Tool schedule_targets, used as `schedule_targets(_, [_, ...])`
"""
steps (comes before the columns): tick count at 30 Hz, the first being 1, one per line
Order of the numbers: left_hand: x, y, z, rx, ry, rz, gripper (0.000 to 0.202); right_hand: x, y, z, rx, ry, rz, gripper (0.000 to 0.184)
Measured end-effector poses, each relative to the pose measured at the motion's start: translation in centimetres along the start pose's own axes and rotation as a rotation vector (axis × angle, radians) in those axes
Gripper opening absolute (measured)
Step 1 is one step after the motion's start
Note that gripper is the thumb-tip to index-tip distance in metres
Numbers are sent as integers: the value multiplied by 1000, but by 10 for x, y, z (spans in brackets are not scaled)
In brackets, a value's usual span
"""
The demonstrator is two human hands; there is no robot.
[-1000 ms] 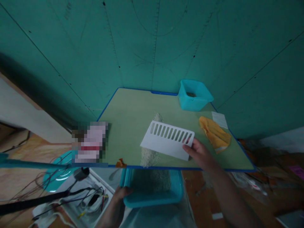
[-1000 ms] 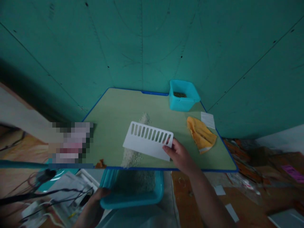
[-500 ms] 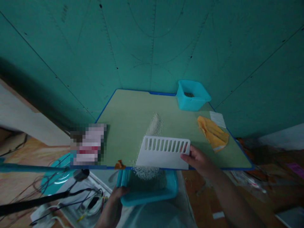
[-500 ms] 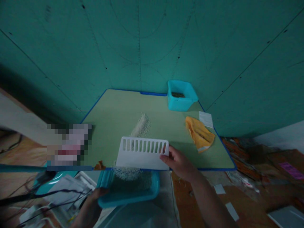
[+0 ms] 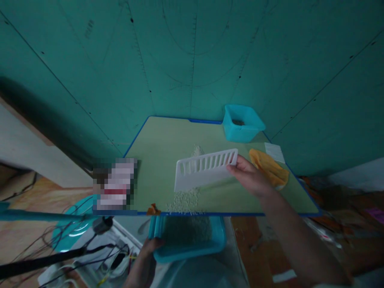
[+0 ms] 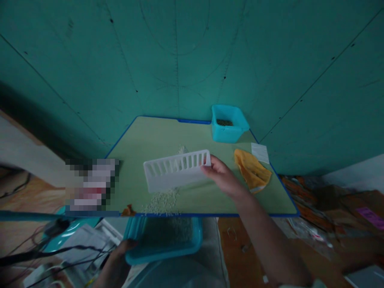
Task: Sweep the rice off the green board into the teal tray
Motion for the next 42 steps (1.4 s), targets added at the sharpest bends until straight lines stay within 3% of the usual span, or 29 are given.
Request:
schedule_targets(6, [16, 4, 9, -31, 68, -56, 15, -29, 40, 4, 61, 195, -6, 25])
schedule_targets(10, [24, 8, 12, -40, 81, -74, 7, -28, 65, 12, 198, 269, -127, 22])
schedule_targets(16, [28, 8, 14, -47, 87, -82, 12, -30, 81, 19, 275, 439, -120, 21])
schedule_targets(23, [30, 8, 16, -74, 138, -86, 19, 12, 94, -6, 312, 98, -353, 35])
schedule_targets(28, [30, 17, 16, -100, 159, -52, 21, 36, 117, -25, 297, 4, -437, 37])
schedule_targets(35, [34, 25, 13, -172, 160, 5, 18, 39, 138, -32, 164, -41, -361, 18])
schedule_targets(42, [35, 33, 14, -143, 193, 27, 16, 35, 136, -32, 11, -6, -211, 26])
Point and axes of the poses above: each hand's wrist, its own y-axis towards the middle knuckle, its own x-axis out of the back of the hand, z = x × y, the point moved 4 cm from there along y, towards the middle knuckle, and after that the axes turned 11 degrees about y, right-handed, at the moved point
